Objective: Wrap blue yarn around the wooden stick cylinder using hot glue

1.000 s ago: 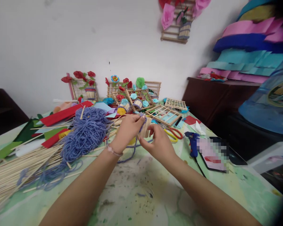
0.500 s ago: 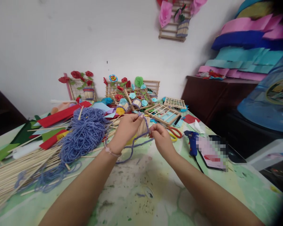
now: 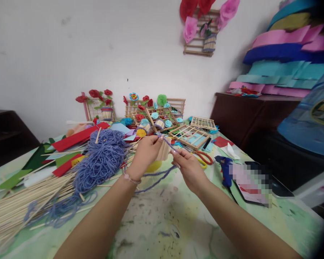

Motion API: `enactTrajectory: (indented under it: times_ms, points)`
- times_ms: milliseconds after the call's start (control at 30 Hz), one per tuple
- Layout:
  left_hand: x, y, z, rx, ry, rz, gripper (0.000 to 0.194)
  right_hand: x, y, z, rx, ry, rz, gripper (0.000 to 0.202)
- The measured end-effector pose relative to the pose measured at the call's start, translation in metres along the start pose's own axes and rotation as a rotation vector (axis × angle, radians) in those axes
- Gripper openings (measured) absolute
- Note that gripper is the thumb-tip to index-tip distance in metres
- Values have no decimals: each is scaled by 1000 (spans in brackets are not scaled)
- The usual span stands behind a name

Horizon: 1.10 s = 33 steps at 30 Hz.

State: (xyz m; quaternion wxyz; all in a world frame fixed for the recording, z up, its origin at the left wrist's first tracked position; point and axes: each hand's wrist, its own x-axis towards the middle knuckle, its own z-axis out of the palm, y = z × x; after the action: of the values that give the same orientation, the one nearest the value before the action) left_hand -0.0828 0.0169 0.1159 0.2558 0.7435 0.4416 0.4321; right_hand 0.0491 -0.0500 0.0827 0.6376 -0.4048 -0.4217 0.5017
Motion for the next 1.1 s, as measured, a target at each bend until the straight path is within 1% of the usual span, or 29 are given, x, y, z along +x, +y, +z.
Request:
enactTrajectory:
  times_ms: [100, 200, 267, 367, 433, 500, 667, 833, 1000, 1100]
  points:
    - [3, -4, -6, -6, 35, -7, 36, 5, -4, -9, -89, 23, -62, 33]
    - [5, -7, -10, -63, 40, -2, 34, 8, -11, -15, -178, 10, -79, 39]
    - [7, -8, -12, -102, 38, 0, 34, 9, -15, -18, -255, 16, -93, 39]
    - [8, -8, -17, -149, 26, -7, 33, 11, -22, -22, -324, 73, -137, 34]
    - [9, -8, -20, -183, 11, -37, 32, 13, -26, -25, -311, 120, -142, 32]
    - [9, -6, -24, -231, -7, -67, 32, 13, -29, -27, -290, 142, -135, 31]
    - [6, 1, -30, -386, -28, -100, 32, 11, -35, -28, -258, 116, -135, 31]
    - [2, 9, -38, -546, -52, -130, 37, 6, -41, -25, -227, 95, -163, 32]
    - [-2, 15, -44, -622, -82, -127, 36, 2, -46, -24, -204, 84, -218, 31]
    - [-5, 18, -47, -672, -96, -149, 36, 0, -48, -24, -196, 77, -235, 31]
